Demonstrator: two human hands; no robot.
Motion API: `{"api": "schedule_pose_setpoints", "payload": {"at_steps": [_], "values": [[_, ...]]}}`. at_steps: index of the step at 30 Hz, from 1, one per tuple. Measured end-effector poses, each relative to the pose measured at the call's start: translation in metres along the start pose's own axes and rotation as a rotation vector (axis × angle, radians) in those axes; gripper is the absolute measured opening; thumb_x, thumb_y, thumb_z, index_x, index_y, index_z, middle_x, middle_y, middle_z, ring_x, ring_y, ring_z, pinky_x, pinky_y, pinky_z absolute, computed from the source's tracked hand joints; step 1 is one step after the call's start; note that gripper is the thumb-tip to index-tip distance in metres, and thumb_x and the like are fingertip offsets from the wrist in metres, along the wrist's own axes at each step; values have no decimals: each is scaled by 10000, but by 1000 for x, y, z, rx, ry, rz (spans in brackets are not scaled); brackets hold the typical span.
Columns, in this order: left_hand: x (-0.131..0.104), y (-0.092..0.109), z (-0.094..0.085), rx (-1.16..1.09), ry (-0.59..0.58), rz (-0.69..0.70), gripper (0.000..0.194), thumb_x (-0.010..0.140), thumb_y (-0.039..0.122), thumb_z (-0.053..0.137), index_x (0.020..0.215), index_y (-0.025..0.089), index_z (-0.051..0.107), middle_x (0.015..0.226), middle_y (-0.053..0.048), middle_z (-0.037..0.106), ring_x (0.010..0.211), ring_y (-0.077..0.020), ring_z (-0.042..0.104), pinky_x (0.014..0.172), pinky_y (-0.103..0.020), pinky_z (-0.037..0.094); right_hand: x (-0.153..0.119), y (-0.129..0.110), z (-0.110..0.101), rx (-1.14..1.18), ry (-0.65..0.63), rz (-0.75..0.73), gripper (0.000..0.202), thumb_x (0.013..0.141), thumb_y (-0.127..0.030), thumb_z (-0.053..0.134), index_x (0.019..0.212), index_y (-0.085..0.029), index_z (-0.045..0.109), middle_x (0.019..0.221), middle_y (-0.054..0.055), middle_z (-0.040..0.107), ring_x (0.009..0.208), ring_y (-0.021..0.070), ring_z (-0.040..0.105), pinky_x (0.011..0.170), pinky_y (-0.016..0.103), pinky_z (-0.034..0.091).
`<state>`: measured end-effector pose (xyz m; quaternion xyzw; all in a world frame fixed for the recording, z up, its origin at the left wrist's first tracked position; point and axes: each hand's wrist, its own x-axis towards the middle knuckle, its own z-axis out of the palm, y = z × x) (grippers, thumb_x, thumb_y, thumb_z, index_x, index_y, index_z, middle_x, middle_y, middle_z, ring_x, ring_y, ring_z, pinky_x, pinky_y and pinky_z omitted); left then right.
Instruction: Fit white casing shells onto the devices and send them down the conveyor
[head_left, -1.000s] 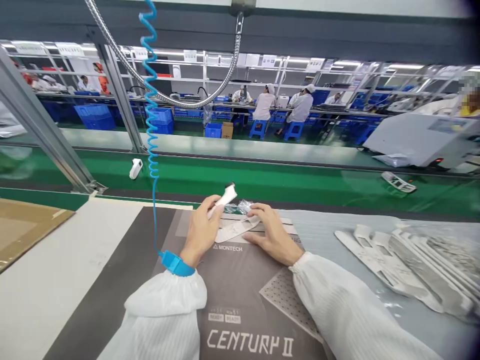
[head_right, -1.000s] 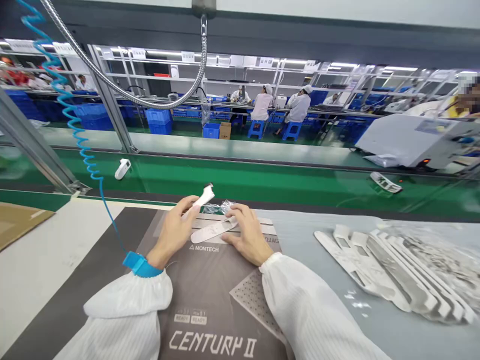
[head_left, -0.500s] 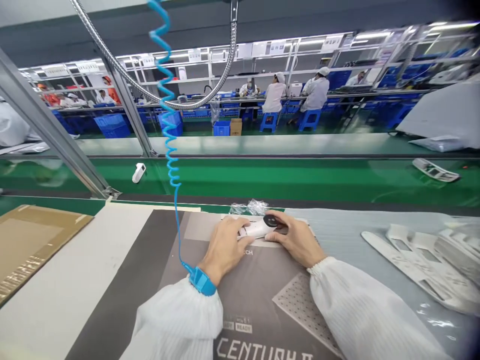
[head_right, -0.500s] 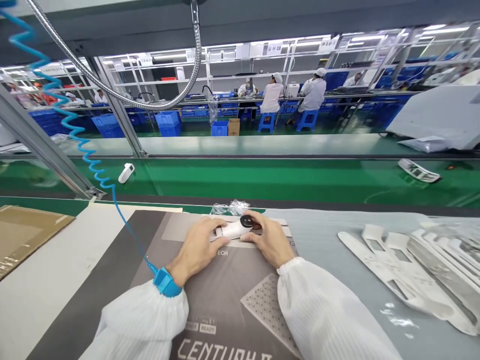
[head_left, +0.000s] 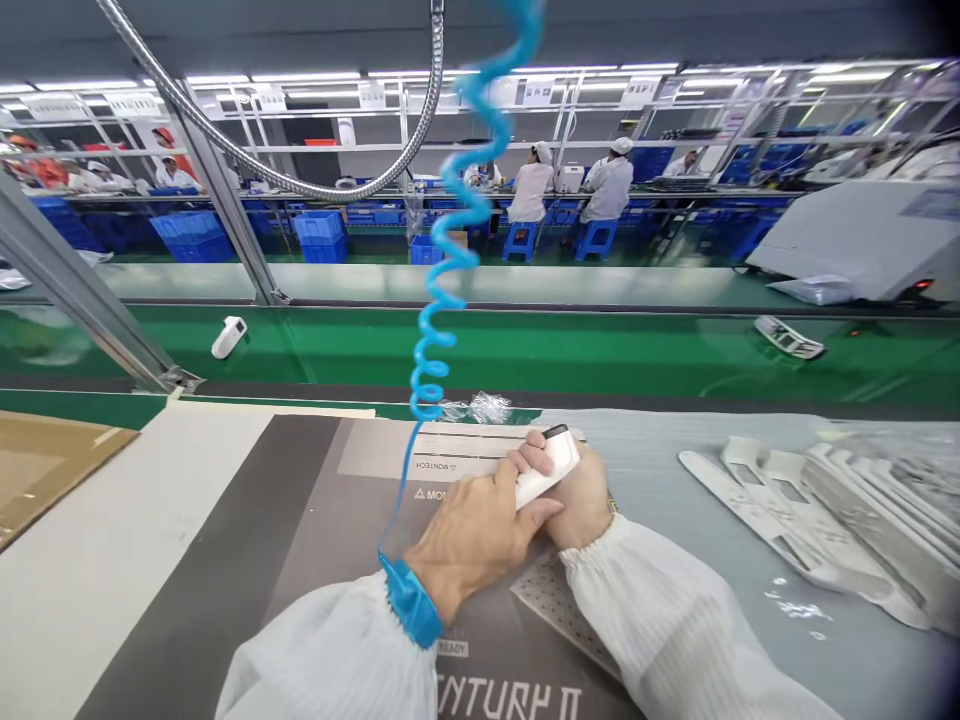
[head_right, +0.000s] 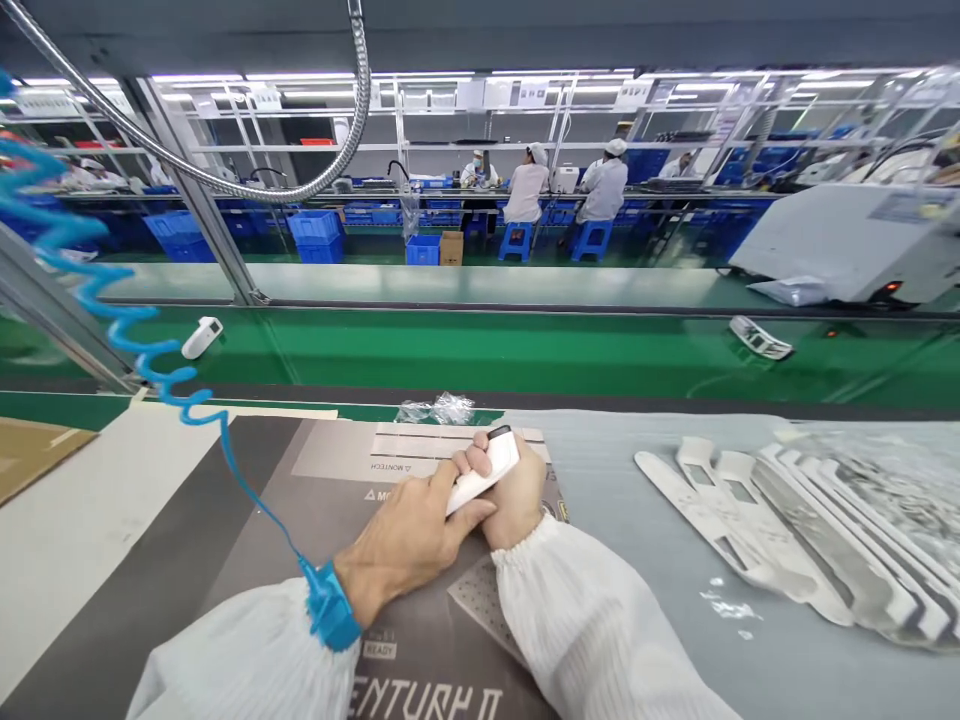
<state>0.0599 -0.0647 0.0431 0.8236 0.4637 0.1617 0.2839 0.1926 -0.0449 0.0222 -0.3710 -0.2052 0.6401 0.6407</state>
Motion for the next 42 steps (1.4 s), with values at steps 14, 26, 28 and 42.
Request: {"api": "schedule_pose_setpoints", "payload": {"at_steps": [14, 26, 28, 42], "values": [[6, -15, -2, 53, 491, 194, 439, 988, 464, 404, 1324, 195, 495, 1308, -116, 600, 1158, -270, 572, 959, -415, 457, -21, 22, 25, -44, -208, 87, 469, 868, -653, 531, 1017, -230, 667, 1077, 72, 691, 1182, 262, 586, 1032, 441, 485], [14, -64, -39, -184, 233, -163, 301, 890, 427, 566, 1098, 216, 617, 916, -69, 717, 822, -236, 666, 707, -321, 490, 5, 14, -4, -31, -53, -3, 341, 941, -538, 482, 1038, -272, 673, 1287, 39, 639, 1271, 198, 549, 1131, 360, 425], [26, -76, -56, -252, 291, -204, 219, 881, 349, 565, 1018, 189, 628, 818, -48, 706, 721, -190, 639, 652, -277, 467, 8, 15, -6, -59, -43, 16, 339, 924, -537, 522, 1079, -273, 668, 1369, 47, 592, 1298, 206, 530, 1138, 367, 423], [102, -114, -119, -88, 633, -470, 248, 808, 74, 628, 1051, 123, 627, 1132, -165, 654, 1086, -278, 617, 936, -390, 438, -2, 8, 4, -9, 69, 57, 203, 824, -264, 701, 1027, -256, 708, 1341, 20, 618, 1255, 225, 570, 1105, 339, 467]]}}
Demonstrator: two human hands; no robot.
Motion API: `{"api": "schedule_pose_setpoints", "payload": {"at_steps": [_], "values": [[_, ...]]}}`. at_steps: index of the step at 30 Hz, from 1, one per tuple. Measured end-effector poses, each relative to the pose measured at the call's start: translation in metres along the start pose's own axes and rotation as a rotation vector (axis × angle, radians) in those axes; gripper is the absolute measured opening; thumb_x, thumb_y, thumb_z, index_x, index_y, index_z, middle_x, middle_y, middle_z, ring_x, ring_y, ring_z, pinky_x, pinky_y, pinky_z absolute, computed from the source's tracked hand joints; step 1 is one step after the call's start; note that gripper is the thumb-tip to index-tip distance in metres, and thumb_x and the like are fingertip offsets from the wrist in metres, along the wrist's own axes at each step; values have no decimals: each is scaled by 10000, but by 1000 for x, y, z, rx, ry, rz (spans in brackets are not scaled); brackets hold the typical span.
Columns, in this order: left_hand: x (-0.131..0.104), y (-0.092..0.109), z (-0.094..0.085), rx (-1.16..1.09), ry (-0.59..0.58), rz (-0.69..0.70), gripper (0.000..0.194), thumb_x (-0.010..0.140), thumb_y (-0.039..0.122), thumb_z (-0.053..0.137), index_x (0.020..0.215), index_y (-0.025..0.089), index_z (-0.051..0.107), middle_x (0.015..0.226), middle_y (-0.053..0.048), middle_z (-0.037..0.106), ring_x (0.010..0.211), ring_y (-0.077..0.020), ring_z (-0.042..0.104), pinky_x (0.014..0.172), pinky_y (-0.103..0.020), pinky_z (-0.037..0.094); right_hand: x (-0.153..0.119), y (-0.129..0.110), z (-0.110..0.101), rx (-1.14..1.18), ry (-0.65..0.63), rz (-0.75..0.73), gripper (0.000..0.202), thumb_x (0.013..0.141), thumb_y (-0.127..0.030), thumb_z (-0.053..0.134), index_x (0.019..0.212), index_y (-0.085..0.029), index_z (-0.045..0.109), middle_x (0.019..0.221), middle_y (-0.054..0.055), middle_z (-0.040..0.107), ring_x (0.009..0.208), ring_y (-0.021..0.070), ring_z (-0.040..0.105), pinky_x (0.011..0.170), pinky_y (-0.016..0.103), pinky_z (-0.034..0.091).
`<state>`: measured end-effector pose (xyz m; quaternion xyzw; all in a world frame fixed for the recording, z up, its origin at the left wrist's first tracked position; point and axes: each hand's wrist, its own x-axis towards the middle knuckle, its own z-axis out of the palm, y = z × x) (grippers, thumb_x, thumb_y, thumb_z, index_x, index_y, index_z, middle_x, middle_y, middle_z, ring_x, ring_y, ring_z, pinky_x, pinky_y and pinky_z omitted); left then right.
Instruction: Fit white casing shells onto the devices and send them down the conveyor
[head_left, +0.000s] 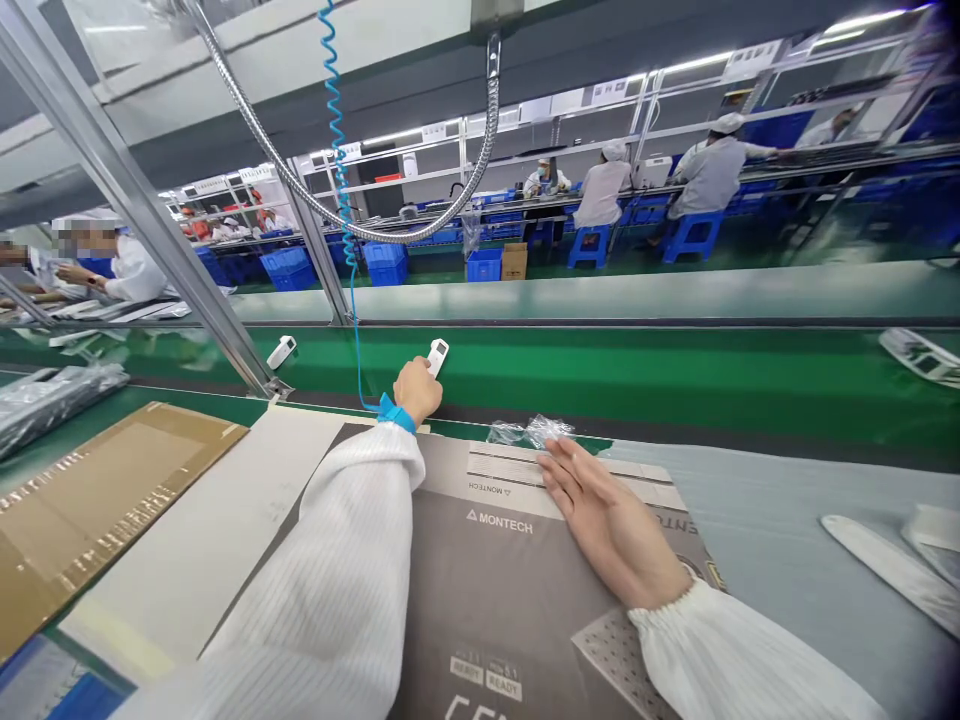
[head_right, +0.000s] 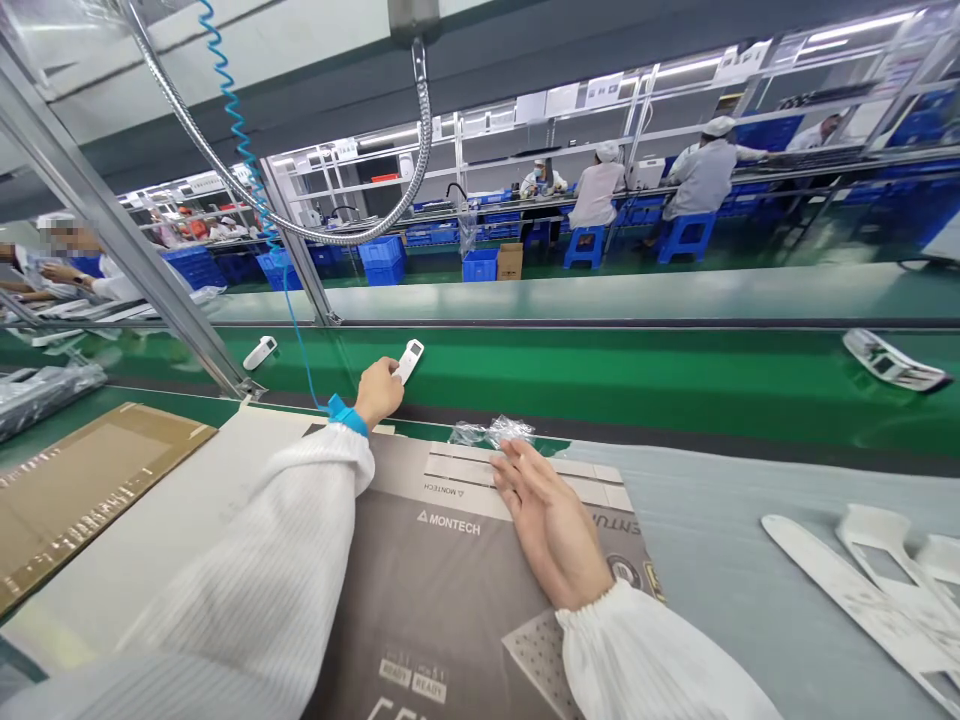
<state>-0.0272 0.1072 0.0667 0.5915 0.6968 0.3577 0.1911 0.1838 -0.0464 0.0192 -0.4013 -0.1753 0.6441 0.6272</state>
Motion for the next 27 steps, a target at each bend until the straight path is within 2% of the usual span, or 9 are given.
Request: {"api": "schedule_pose_setpoints", "payload": {"at_steps": [4, 7, 12, 15, 17, 20, 22, 24, 27], "values": [[-49, 2, 4, -84, -40, 4, 235, 858, 141, 593, 1090, 141, 628, 1049, -129, 696, 992, -238, 657, 892, -343, 471, -2, 3, -3, -29, -21, -45, 429, 656, -132, 826, 1053, -250, 714, 1327, 17, 629, 1236, 215, 582, 1032, 251, 514], [-97, 4, 18, -170, -72, 6, 225, 885, 213, 579, 1096, 148, 620, 1081, -108, 690, 946, -194, 662, 848, -304, 496, -1, 6, -5, -63, -29, -66, 491, 607, -136, 865, 1056, -270, 717, 1288, 7, 649, 1205, 198, 598, 999, 224, 528], [-147, 4, 44, -225, -75, 165, 231, 876, 126, 534, 1102, 143, 581, 1138, -114, 636, 1059, -228, 594, 962, -388, 451, 1, 8, -8, -81, -46, -60, 512, 557, -135, 890, 1023, -275, 731, 1251, -3, 657, 1137, 170, 616, 923, 180, 548], [-155, 2, 49, -169, -86, 311, 213, 885, 100, 499, 1077, 160, 568, 1132, -101, 619, 1103, -240, 554, 985, -417, 426, 2, 7, -8, -66, -39, -66, 508, 528, -125, 908, 990, -248, 738, 1155, 6, 673, 996, 135, 638, 851, 157, 562], [-155, 1, 49, -142, -83, 335, 203, 884, 91, 494, 1059, 169, 562, 1123, -94, 615, 1099, -243, 547, 979, -426, 424, 2, 6, -7, -55, -37, -46, 461, 541, -145, 916, 957, -236, 738, 1065, -8, 670, 777, 66, 610, 677, 104, 556], [-153, 2, 45, -135, -65, 314, 202, 879, 85, 503, 1051, 176, 558, 1118, -89, 611, 1093, -244, 548, 967, -426, 427, 0, 3, -2, -26, -42, -36, 336, 596, -208, 908, 883, -220, 734, 859, -39, 621, 538, 6, 436, 409, 68, 408], [-153, 3, 42, -148, -48, 309, 193, 883, 89, 505, 1045, 176, 564, 1110, -88, 613, 1085, -242, 551, 961, -424, 429, -1, 2, 1, -18, -34, -46, 324, 587, -224, 912, 856, -212, 732, 837, -31, 609, 587, 28, 476, 447, 85, 439], [-154, 6, 39, -188, -45, 321, 153, 891, 117, 524, 1021, 175, 581, 1089, -85, 621, 1072, -238, 559, 955, -414, 433, -1, 3, 1, -43, -20, -40, 366, 556, -219, 921, 871, -216, 735, 921, -8, 636, 740, 81, 570, 593, 128, 530], [-157, 12, 36, -299, -103, 357, 59, 893, 199, 583, 933, 183, 624, 1026, -67, 647, 1031, -220, 583, 937, -377, 449, -2, 5, -1, -85, -34, -24, 363, 590, -244, 902, 911, -236, 733, 1012, 4, 652, 896, 137, 617, 731, 176, 562]]}}
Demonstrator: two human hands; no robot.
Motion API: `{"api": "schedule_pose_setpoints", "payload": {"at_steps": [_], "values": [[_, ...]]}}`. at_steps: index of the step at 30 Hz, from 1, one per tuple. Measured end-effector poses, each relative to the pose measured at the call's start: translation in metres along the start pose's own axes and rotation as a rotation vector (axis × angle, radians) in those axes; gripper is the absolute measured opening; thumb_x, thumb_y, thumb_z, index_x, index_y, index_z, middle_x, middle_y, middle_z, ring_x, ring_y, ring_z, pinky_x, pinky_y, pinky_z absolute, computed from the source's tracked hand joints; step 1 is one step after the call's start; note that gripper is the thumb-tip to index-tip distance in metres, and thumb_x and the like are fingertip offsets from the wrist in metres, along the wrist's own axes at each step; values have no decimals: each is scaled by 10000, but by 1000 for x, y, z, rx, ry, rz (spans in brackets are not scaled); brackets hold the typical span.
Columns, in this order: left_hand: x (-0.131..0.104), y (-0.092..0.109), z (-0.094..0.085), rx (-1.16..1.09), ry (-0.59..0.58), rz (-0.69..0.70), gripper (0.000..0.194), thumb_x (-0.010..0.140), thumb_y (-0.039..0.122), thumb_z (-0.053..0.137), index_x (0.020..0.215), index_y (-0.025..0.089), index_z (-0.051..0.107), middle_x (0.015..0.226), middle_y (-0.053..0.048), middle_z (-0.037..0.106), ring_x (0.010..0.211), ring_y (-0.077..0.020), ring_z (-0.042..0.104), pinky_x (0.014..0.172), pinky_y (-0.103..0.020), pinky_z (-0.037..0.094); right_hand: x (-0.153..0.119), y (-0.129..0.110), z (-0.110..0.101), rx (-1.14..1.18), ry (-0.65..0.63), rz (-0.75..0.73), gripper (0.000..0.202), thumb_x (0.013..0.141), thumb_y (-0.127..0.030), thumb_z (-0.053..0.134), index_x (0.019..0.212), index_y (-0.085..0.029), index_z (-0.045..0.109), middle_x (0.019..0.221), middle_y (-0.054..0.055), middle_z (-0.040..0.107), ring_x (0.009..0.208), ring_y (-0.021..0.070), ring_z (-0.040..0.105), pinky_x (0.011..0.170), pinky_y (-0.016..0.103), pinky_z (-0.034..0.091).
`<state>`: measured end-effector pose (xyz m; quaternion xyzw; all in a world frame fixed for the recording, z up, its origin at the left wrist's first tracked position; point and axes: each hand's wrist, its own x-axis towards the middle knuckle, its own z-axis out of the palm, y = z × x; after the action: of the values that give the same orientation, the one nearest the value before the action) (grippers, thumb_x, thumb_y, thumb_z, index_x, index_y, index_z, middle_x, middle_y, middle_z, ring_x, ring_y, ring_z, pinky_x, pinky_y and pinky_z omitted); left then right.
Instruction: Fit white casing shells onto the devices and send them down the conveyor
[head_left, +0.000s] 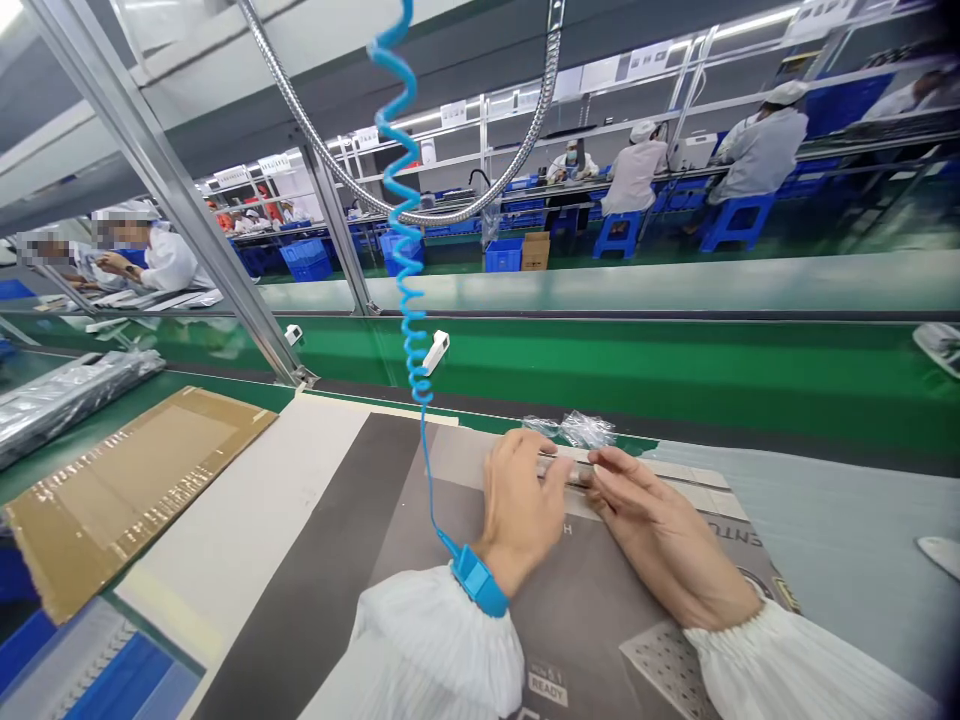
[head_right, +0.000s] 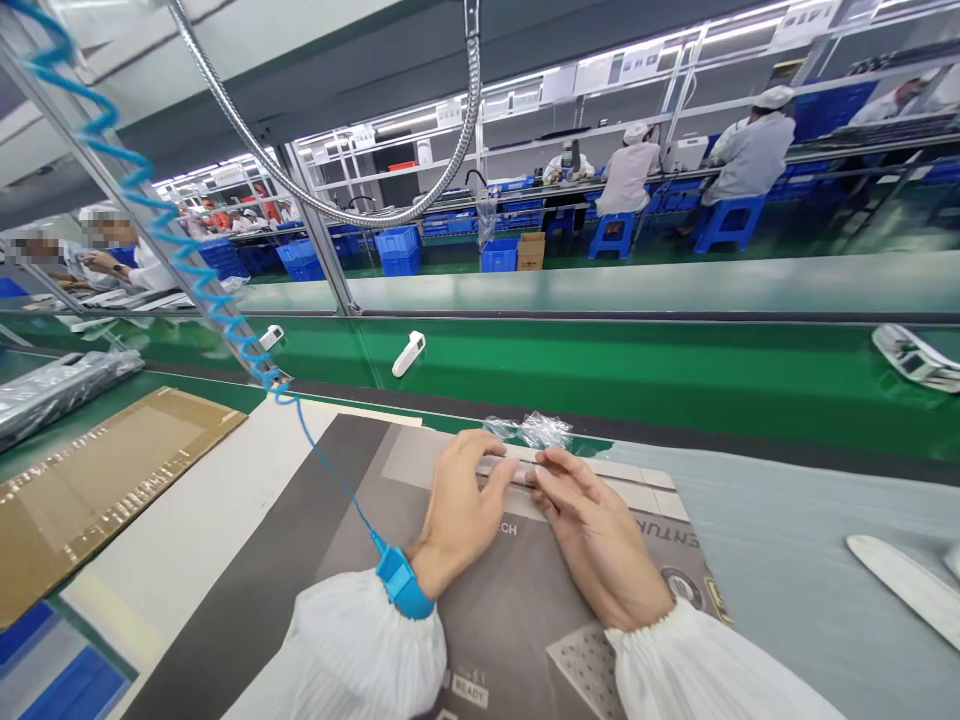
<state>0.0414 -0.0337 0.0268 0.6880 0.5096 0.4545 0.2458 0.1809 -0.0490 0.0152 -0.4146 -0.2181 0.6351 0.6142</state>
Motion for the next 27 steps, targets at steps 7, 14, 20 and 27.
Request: {"api": "schedule_pose_setpoints", "payload": {"at_steps": [7, 14, 20, 27], "values": [[-2, 10, 0, -342, -203, -128, 107, 875, 258, 613, 900, 186, 687, 988, -47, 716, 935, -179, 649, 880, -318, 497, -9, -8, 3, -44, -156, 41, 263, 762, -416, 752, 968, -254, 723, 1081, 34, 670, 1036, 213, 610, 849, 297, 561], [-3, 2, 4, -498, -354, -226, 314, 888, 388, 594, 1101, 172, 671, 1080, -100, 716, 1022, -230, 661, 914, -373, 527, -16, -13, 6, 67, -210, 55, 253, 813, -424, 631, 983, -256, 715, 1085, 65, 665, 1129, 281, 576, 906, 404, 549], [-3, 1, 6, -483, -309, -226, 270, 906, 306, 554, 1112, 172, 666, 1098, -103, 715, 1004, -224, 674, 832, -341, 566, -18, -11, 6, 99, -241, 68, 270, 847, -407, 568, 1033, -264, 702, 1179, 75, 641, 1170, 287, 556, 924, 425, 530], [-5, 2, 4, -439, -299, -181, 238, 918, 297, 536, 1103, 210, 658, 1072, -61, 719, 952, -184, 680, 805, -293, 569, -18, -10, 7, 108, -255, 42, 244, 797, -422, 618, 976, -286, 712, 1087, 66, 652, 1035, 273, 611, 870, 436, 527]]}}
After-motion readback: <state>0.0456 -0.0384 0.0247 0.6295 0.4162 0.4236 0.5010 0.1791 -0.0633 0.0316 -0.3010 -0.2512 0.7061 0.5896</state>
